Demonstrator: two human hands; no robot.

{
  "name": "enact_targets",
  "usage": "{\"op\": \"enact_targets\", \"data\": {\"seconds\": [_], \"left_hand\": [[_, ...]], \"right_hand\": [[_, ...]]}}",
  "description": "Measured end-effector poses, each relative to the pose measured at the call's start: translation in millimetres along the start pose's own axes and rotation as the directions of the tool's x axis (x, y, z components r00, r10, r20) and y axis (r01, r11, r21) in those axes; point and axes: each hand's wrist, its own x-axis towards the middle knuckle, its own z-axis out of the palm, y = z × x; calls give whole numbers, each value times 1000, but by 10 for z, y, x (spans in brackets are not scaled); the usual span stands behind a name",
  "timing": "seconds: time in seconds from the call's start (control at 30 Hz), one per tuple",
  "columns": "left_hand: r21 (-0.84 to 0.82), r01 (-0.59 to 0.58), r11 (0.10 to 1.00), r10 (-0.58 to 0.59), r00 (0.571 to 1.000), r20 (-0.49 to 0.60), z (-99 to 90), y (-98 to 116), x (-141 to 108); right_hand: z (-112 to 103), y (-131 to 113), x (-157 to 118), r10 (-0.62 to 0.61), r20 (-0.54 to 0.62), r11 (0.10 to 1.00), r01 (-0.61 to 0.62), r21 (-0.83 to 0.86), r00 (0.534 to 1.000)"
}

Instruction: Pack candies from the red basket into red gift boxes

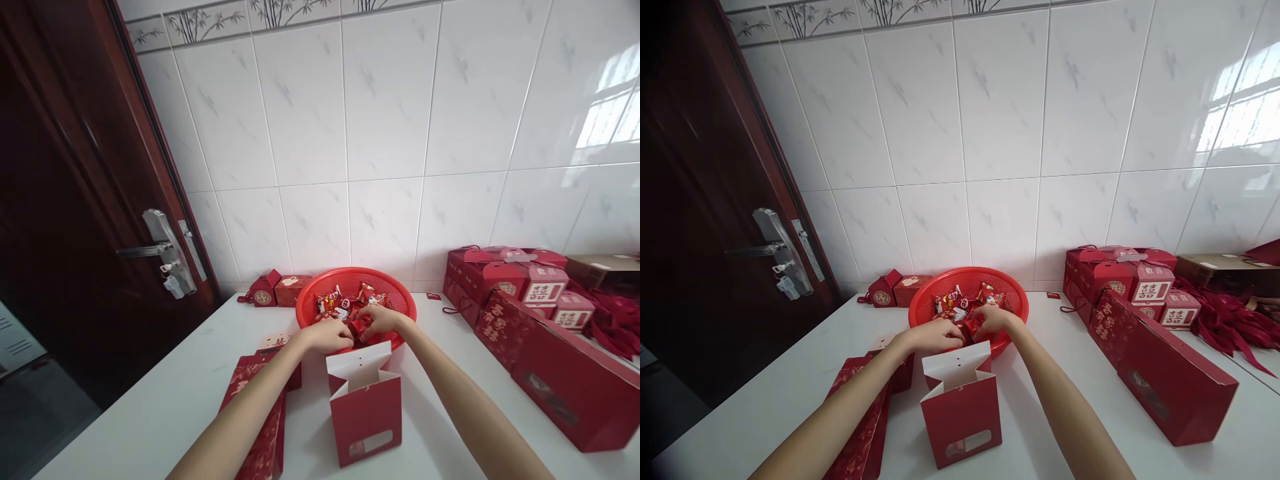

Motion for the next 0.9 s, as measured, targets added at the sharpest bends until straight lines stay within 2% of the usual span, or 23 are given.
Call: {"op": "enact_targets", "data": {"seconds": [0.1,0.2,0.3,0.4,0.53,0.67,0.8,0.9], "left_hand": [[69,92,993,-97,992,79,40,63,234],[115,157,981,-168,982,91,67,74,365],[118,170,978,-179,981,78,88,54,411],[95,138,986,-147,985,91,114,27,430],[50,137,989,-139,989,48,153,-5,474],[-18,194,981,-195,972,-132,157,-68,537],[-148,231,962,-267,909,-321,110,-195,605],[-251,208,945,-301,852,-428,78,-290,648]], "right_hand": [[-14,36,-16,42,-170,983,-10,182,985],[-16,66,1,116,-329,938,5,345,937],[-33,73,23,165,-447,894,58,444,879],[-43,57,16,192,-507,849,117,515,840],[-25,11,-45,219,-492,744,181,643,843],[-41,-50,-103,238,-431,590,223,776,870],[-112,-102,-167,231,-333,412,218,885,914],[-140,-128,-241,226,-300,315,222,923,927]]}}
